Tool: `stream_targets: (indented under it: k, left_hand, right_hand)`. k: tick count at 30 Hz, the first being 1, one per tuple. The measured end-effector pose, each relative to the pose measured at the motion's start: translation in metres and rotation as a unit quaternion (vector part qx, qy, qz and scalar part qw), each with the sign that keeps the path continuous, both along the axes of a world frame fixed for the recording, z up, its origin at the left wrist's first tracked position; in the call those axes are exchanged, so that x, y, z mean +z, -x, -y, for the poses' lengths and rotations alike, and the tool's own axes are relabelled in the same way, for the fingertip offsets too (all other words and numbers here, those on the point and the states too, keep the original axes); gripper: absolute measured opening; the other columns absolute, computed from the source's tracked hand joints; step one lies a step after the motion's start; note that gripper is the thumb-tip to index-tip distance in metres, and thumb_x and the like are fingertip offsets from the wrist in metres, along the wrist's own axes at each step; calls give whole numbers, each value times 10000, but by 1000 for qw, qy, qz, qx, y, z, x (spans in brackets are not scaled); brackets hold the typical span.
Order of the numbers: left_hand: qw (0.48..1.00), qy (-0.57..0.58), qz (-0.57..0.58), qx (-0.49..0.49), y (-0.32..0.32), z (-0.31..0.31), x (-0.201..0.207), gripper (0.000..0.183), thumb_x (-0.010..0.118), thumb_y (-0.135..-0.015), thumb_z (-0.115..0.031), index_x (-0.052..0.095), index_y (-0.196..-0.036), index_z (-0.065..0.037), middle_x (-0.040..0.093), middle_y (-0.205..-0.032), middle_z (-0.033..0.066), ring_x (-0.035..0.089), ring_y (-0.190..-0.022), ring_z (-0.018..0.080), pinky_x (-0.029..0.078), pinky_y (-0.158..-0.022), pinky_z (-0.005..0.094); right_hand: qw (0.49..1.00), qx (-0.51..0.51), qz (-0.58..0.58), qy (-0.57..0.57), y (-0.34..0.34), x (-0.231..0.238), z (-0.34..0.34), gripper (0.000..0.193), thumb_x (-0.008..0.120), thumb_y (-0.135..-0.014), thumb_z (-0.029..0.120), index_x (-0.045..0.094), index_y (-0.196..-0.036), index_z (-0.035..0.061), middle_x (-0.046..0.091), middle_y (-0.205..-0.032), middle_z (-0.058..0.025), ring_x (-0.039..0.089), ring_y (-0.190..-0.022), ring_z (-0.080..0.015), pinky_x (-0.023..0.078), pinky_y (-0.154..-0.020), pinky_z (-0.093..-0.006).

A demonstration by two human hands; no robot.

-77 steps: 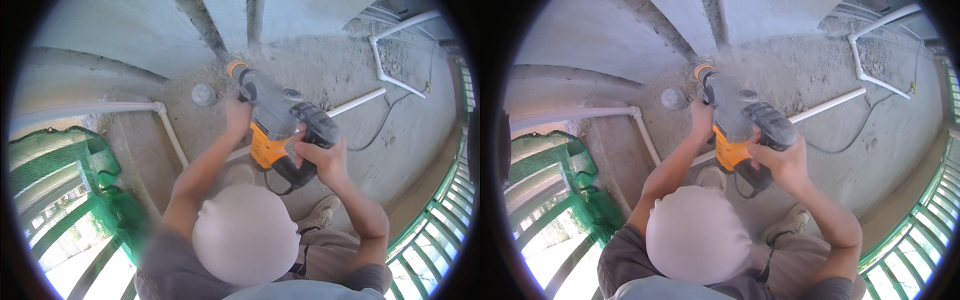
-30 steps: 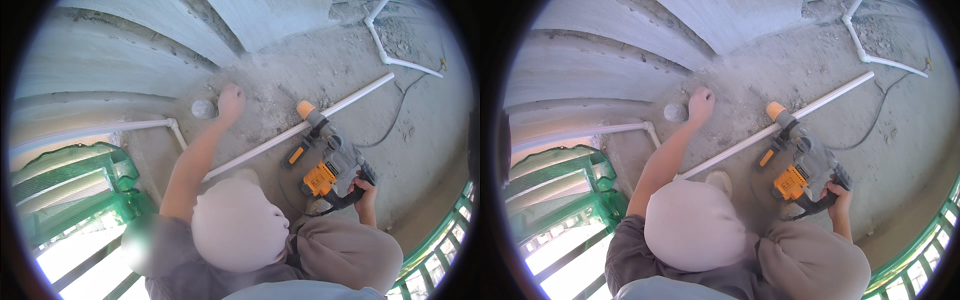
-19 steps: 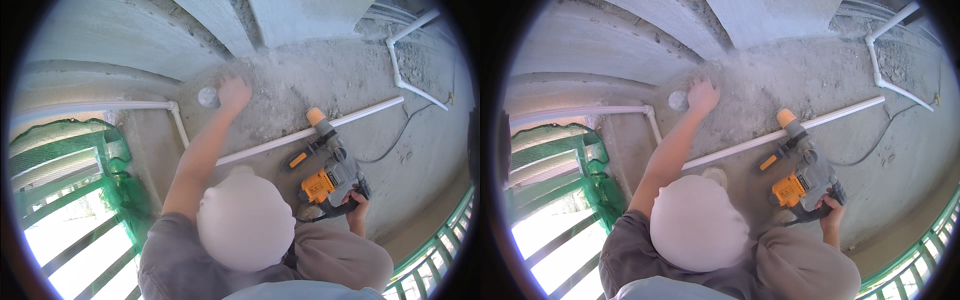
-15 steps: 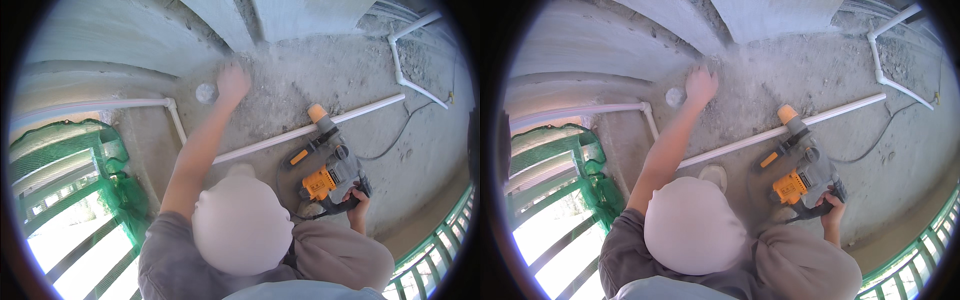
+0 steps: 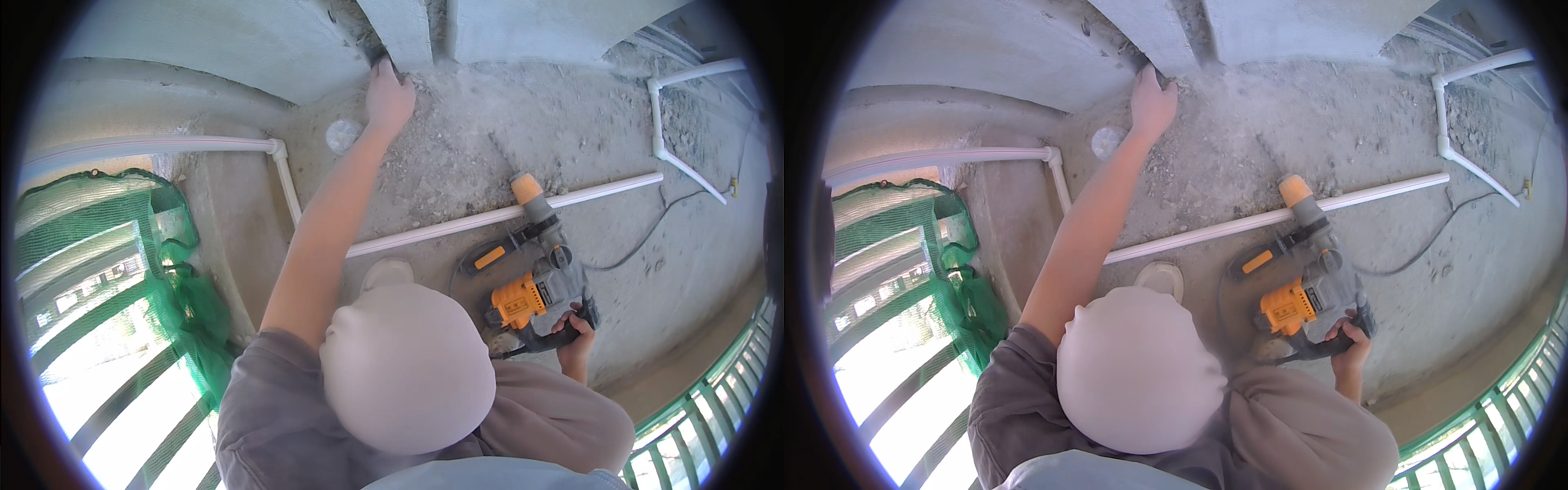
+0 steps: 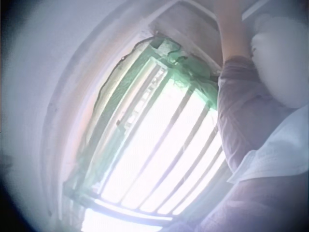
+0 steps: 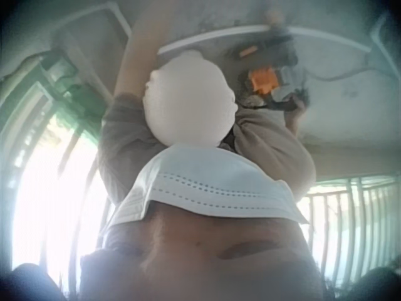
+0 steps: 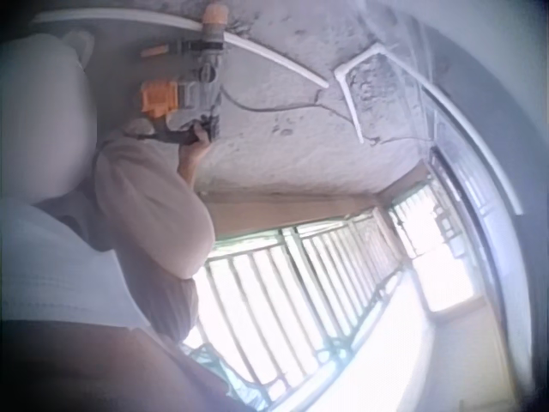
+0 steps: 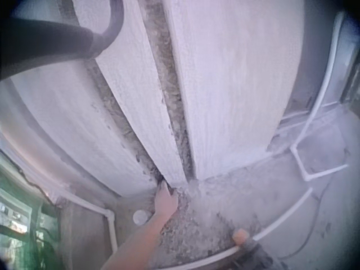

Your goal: The person uses a rotary hammer drill to bore holes into a concrete floor, then clears debris and fits white PVC pipe sections into the drilled holes. The person repeats this process for multiple holes, checking fit and clearing dust between each insertion.

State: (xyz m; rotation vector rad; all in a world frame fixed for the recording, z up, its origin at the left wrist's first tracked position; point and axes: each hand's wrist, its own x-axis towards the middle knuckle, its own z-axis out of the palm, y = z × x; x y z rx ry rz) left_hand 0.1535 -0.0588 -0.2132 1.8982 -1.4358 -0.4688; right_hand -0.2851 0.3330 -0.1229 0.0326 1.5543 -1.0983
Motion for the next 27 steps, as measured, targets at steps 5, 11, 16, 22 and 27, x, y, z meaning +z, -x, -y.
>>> stream_targets:
  k: [5,11,16,22,27]
  left_hand:
    - [996,-39,53,-52,-3,-4,-11,442,732,-871,-189,618,-1214,64,581,-1379,274,615,-1235,438,535,-964,515]
    - [997,-23,29,-64,-6,-22,-5,434,744,-858,-198,645,-1200,50,603,-1327,232,590,-1215,409,502,-1010,479]
    - [966,39,240,-91,8,-22,-13,379,715,-902,-236,663,-1167,29,618,-1306,222,556,-1253,433,481,-1027,534]
    - [942,66,254,-208,9,-38,-2,321,680,-954,-293,688,-1074,5,648,-1249,245,600,-1238,423,498,-1016,527]
    - [981,-185,47,-23,-10,-18,9,508,690,-938,-357,652,-1300,-4,690,-1262,276,671,-1178,436,530,-1006,504]
  right_hand:
    - [1000,-6,-3,12,1,-2,-1,483,638,-777,78,543,-1239,-27,611,-807,-146,613,-649,-290,539,-633,-417]
    - [1000,-8,6,15,2,-1,-2,475,641,-782,69,550,-1238,-26,622,-829,-147,624,-666,-297,546,-643,-419]
    - [1000,-8,7,14,1,-1,-2,461,637,-797,65,549,-1241,-23,621,-828,-144,625,-667,-296,545,-641,-420]
    - [1000,-12,0,8,1,-2,-3,454,636,-807,66,546,-1244,-17,615,-832,-139,620,-668,-295,543,-643,-423]
    - [1000,-11,-2,1,1,-2,-3,451,637,-807,66,547,-1242,-15,613,-833,-137,617,-671,-288,542,-645,-420]
